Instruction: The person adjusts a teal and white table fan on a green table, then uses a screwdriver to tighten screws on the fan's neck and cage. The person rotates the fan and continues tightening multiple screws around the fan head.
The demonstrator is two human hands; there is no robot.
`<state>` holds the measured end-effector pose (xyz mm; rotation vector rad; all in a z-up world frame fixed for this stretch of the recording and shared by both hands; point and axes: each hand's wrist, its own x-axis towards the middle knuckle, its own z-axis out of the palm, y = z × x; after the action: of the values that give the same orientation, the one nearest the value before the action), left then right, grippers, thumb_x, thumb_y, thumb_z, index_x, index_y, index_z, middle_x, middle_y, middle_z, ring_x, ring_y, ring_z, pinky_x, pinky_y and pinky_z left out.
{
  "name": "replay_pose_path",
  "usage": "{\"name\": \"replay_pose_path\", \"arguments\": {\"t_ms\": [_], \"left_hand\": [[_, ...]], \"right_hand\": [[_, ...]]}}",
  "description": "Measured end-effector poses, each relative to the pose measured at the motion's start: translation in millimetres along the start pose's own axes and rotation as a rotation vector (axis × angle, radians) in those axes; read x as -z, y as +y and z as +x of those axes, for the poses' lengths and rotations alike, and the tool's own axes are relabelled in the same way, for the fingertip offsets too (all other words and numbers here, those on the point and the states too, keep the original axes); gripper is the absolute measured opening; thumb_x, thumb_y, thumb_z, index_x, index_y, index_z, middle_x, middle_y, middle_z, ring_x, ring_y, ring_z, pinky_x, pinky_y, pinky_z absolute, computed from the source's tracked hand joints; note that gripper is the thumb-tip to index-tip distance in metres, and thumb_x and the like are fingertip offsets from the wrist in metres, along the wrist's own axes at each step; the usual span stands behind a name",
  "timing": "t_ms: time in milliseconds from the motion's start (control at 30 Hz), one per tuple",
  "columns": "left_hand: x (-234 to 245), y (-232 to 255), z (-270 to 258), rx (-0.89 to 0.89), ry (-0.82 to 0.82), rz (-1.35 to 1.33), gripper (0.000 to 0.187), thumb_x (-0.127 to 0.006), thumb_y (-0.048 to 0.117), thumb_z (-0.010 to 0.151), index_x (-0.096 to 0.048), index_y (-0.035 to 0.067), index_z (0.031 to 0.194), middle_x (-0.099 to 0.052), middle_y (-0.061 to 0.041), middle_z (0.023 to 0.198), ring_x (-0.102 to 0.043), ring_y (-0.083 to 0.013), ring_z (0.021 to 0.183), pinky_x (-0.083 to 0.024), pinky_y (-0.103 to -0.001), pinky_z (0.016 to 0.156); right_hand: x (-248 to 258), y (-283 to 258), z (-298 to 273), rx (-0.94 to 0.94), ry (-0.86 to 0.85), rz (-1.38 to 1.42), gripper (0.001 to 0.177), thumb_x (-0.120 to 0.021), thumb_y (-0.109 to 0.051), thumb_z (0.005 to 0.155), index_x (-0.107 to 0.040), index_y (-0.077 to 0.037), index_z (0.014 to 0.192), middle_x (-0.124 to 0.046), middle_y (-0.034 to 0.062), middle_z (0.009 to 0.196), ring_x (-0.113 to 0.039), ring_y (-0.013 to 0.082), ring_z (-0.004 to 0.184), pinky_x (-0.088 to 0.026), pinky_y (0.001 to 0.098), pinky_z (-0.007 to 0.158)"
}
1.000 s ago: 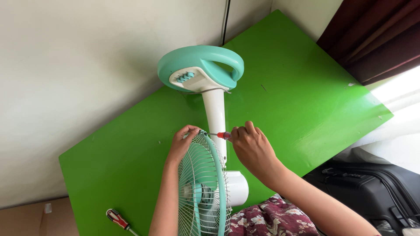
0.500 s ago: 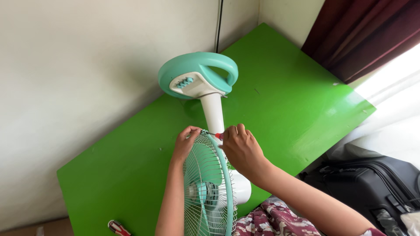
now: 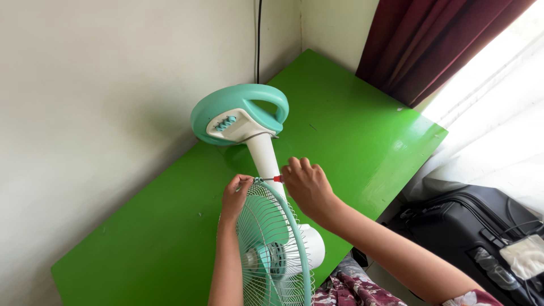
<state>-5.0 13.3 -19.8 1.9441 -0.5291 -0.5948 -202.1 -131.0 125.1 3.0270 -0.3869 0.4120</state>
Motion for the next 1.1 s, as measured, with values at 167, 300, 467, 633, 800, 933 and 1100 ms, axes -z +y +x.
{"name": "replay_pose_path", "arguments": {"t_ms": [167,300,467,633,800,933,1100], "left_hand": [[0.5,-5.5,2.6,-0.051,-0.008,-0.018,0.022,-0.066,0.030,0.092,-0.075,0.011,0.101,-0.074,0.000,0.092,-0.068,-0.0111,0.092,-0.049,-0.028,0.086],[1.7,-3.2,2.1,-0.023,-0.011,-0.008,0.023,-0.066,0.031,0.093,-0.075,0.011,0.101,-0.074,0.000,0.091,-0.066,-0.0116,0.090,-0.049,-0.028,0.085],[2.1,4.0,-1.2,0.010,-0.024,-0.049,0.023,-0.066,0.030,0.093,-0.074,0.010,0.102,-0.074,-0.001,0.093,-0.065,-0.0127,0.089,-0.049,-0.028,0.084],[2.5,6.4,-1.9,0.030,-0.017,-0.015,0.026,-0.064,0.032,0.094,-0.076,0.011,0.103,-0.075,0.000,0.095,-0.065,-0.0112,0.090,-0.049,-0.027,0.084],[2.6,3.2,-0.9,0.030,-0.034,-0.041,0.029,-0.063,0.033,0.094,-0.077,0.012,0.109,-0.076,0.000,0.096,-0.064,-0.0115,0.088,-0.049,-0.027,0.081],[3.9,5.1,-2.1,0.020,-0.038,-0.056,0.029,-0.064,0.031,0.094,-0.077,0.010,0.108,-0.076,-0.001,0.097,-0.065,-0.0109,0.090,-0.049,-0.026,0.083],[3.8,9.2,-3.5,0.028,-0.042,-0.057,0.028,-0.065,0.032,0.094,-0.077,0.010,0.106,-0.075,0.000,0.096,-0.065,-0.0110,0.090,-0.049,-0.027,0.083]], "right_hand": [[-14.4,3.7,8.6,-0.085,-0.368,0.035,0.021,-0.063,-0.022,0.098,-0.070,-0.002,0.094,-0.071,0.0090,0.086,-0.062,0.0229,0.087,-0.052,0.0366,0.065],[-3.8,-6.7,10.7,-0.068,-0.266,-0.002,0.018,-0.067,-0.018,0.092,-0.066,-0.004,0.104,-0.066,0.0077,0.096,-0.066,0.0204,0.085,-0.053,0.0347,0.059],[10.1,-19.8,11.1,-0.007,-0.152,0.081,0.031,-0.072,-0.017,0.085,-0.061,-0.010,0.113,-0.060,0.0076,0.103,-0.068,0.0200,0.077,-0.052,0.0318,0.049],[11.7,-23.9,11.5,-0.071,-0.281,0.080,0.050,-0.068,-0.046,0.085,-0.061,-0.001,0.105,-0.061,0.0089,0.090,-0.065,0.0211,0.072,-0.054,0.0346,0.054],[1.1,-25.2,11.5,-0.131,-0.396,0.073,0.031,-0.058,-0.034,0.105,-0.065,-0.005,0.096,-0.060,0.0048,0.078,-0.059,0.0201,0.079,-0.048,0.0339,0.064],[-4.4,-21.7,3.1,-0.001,-0.084,-0.138,0.018,-0.068,-0.026,0.089,-0.063,-0.012,0.099,-0.056,0.0011,0.084,-0.055,0.0165,0.082,-0.043,0.0313,0.064],[0.1,-20.1,4.2,0.060,0.043,-0.121,0.021,-0.070,-0.018,0.084,-0.063,-0.015,0.104,-0.052,0.0015,0.095,-0.052,0.0157,0.079,-0.042,0.0304,0.061]]}}
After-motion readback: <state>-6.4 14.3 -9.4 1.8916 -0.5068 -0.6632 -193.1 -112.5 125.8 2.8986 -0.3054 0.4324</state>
